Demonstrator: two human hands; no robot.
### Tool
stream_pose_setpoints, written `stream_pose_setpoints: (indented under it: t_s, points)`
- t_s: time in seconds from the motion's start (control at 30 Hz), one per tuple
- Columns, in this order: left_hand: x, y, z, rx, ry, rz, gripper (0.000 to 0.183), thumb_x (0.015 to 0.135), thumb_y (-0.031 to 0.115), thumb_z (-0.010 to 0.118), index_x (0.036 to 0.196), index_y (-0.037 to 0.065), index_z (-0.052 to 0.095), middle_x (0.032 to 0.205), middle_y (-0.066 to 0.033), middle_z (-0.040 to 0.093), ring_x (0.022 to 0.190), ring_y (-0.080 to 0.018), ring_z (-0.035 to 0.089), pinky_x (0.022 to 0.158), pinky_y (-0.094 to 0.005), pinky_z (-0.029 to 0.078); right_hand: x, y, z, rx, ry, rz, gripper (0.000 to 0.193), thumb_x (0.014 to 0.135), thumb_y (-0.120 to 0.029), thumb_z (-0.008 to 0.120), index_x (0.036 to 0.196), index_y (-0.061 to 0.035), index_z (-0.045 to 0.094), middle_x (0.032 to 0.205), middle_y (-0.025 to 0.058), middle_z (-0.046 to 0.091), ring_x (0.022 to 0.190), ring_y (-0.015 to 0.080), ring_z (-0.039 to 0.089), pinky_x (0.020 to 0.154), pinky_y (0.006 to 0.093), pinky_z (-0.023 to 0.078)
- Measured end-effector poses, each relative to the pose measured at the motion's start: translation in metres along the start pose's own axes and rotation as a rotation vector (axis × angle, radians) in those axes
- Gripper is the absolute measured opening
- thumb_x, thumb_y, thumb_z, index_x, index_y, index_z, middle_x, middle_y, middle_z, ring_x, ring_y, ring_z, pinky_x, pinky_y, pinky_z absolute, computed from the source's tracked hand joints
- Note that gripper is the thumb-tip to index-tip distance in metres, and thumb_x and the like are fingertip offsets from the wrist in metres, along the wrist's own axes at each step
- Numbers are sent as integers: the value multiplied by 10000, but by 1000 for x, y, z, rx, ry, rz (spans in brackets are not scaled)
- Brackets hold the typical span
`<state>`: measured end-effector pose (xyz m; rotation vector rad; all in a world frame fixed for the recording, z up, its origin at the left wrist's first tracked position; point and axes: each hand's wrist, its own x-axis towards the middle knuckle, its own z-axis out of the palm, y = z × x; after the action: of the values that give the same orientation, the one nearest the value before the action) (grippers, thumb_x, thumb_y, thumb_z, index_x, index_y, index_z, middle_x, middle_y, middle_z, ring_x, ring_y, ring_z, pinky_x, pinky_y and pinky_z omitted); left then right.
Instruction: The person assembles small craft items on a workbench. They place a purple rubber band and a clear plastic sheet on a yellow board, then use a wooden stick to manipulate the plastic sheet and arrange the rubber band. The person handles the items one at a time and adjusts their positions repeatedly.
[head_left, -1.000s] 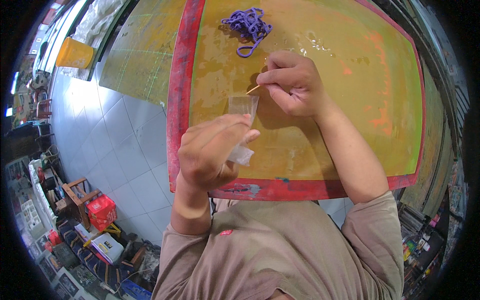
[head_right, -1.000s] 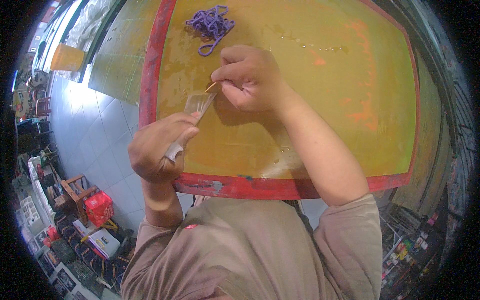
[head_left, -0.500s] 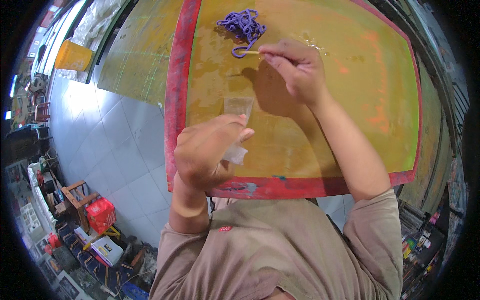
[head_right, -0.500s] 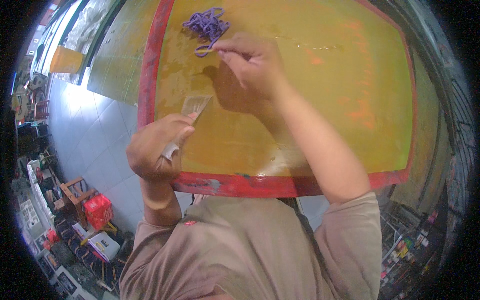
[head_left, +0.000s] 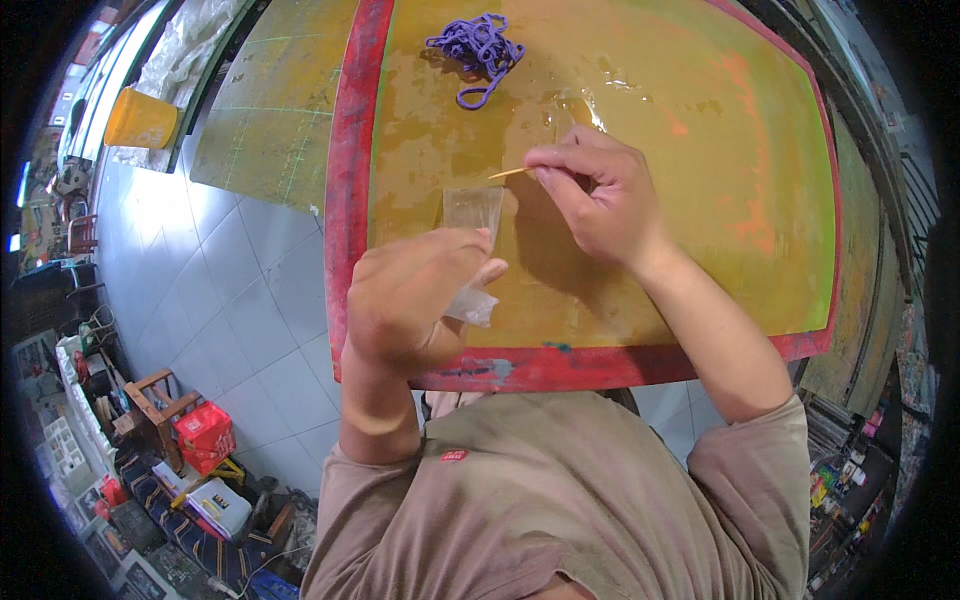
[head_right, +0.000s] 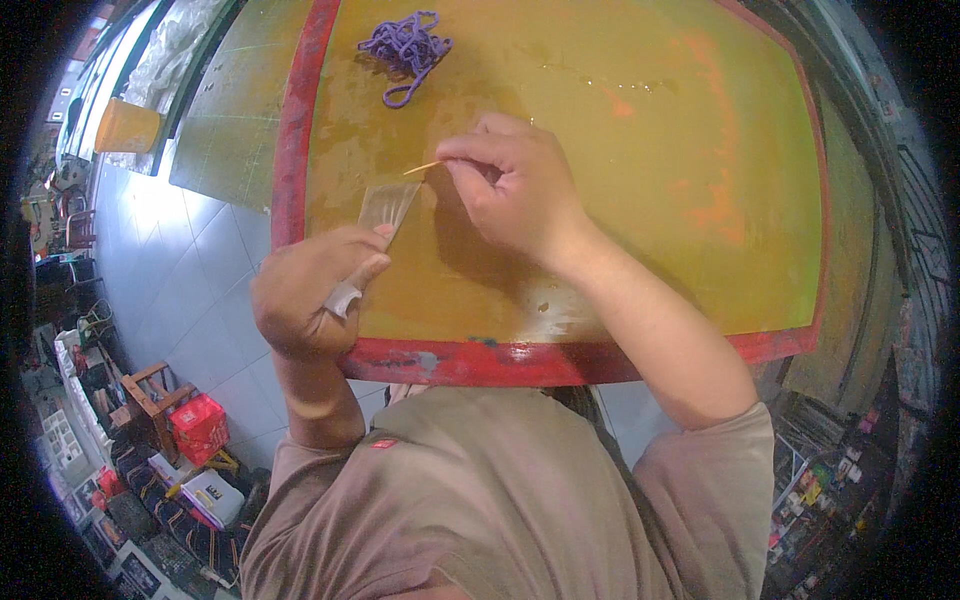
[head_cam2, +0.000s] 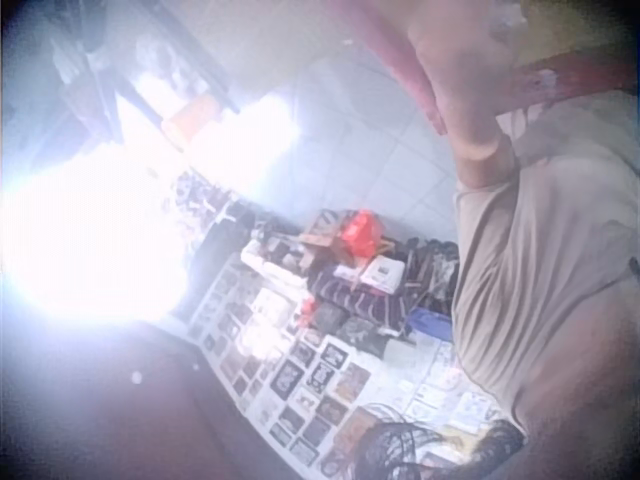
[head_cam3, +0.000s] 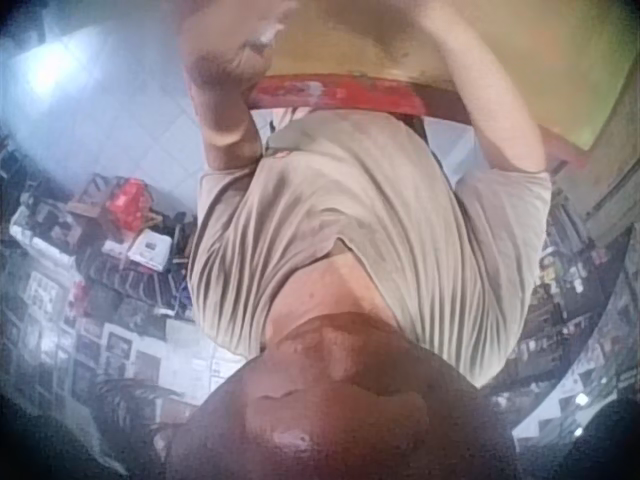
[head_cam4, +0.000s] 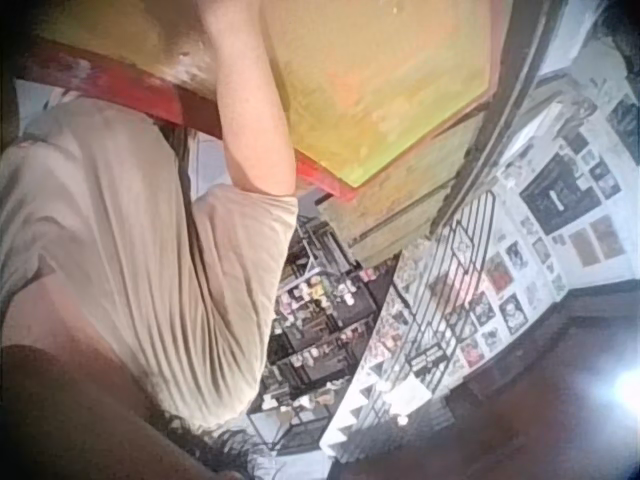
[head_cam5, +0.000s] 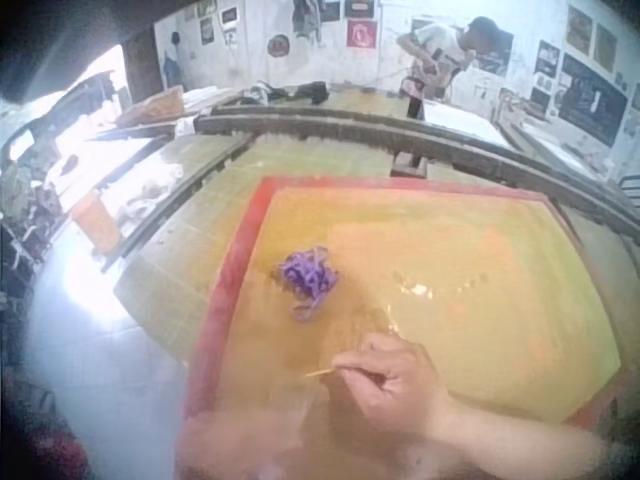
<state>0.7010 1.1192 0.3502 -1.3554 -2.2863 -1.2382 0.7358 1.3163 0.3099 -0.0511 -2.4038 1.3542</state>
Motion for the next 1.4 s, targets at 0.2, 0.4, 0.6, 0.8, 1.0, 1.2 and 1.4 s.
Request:
stream_pose_setpoints:
  t_s: [0.2, 0.4, 0.6, 0.8, 1.0, 1.2, 1.4]
  points:
    - [-4, -2, -3, -51, -42, -17, 120, 615, 29, 667, 730, 18, 634, 745, -131, 645, 704, -263, 661, 595, -307, 532, -4, 9, 3, 19, 65, -55, 75, 758, -31, 617, 807, -50, 670, 631, 78, 533, 544, 192, 519, 496, 278, 394]
    - [-8, -3, -7, -108, -50, -12, 148, 654, 114, 646, 772, 25, 645, 752, -137, 643, 719, -282, 665, 598, -319, 534, -6, 10, 1, -17, 27, -127, 89, 720, -21, 603, 778, -59, 659, 618, 75, 507, 547, 207, 510, 492, 295, 390]
    - [-11, -6, -7, -233, -32, 22, 227, 701, 190, 603, 842, 15, 634, 772, -165, 633, 721, -315, 659, 610, -344, 535, -8, 8, -1, -16, 20, -138, 83, 692, -27, 599, 746, -61, 652, 600, 72, 486, 541, 202, 500, 486, 296, 383]
    - [-10, -5, -5, -353, -7, 43, 229, 701, 166, 601, 857, -1, 622, 753, -179, 622, 689, -316, 652, 652, -372, 545, -9, 4, -1, 12, 49, -72, 92, 685, -33, 605, 752, -71, 656, 603, 73, 483, 545, 206, 496, 493, 301, 382]
    - [-12, 2, -8, -315, 10, 47, 219, 698, 140, 615, 859, -8, 618, 749, -170, 613, 674, -308, 641, 671, -388, 546, -11, 5, 1, -73, -22, -156, 123, 679, -34, 602, 772, -89, 661, 626, 57, 478, 564, 212, 500, 508, 321, 388]
    - [-12, 6, -9, -363, 10, 51, 231, 639, 62, 603, 851, -29, 599, 740, -165, 588, 672, -306, 627, 657, -374, 543, -10, -3, 4, -237, -113, -189, 131, 678, -63, 625, 782, -131, 667, 638, 27, 496, 585, 210, 509, 535, 337, 360]
    - [-14, 8, -12, -246, 1, 75, 246, 612, 40, 580, 848, -30, 592, 763, -170, 587, 677, -307, 624, 641, -366, 537, -4, -8, 14, -269, -175, -193, 139, 682, -99, 625, 799, -157, 674, 653, 21, 513, 615, 203, 523, 561, 345, 345]
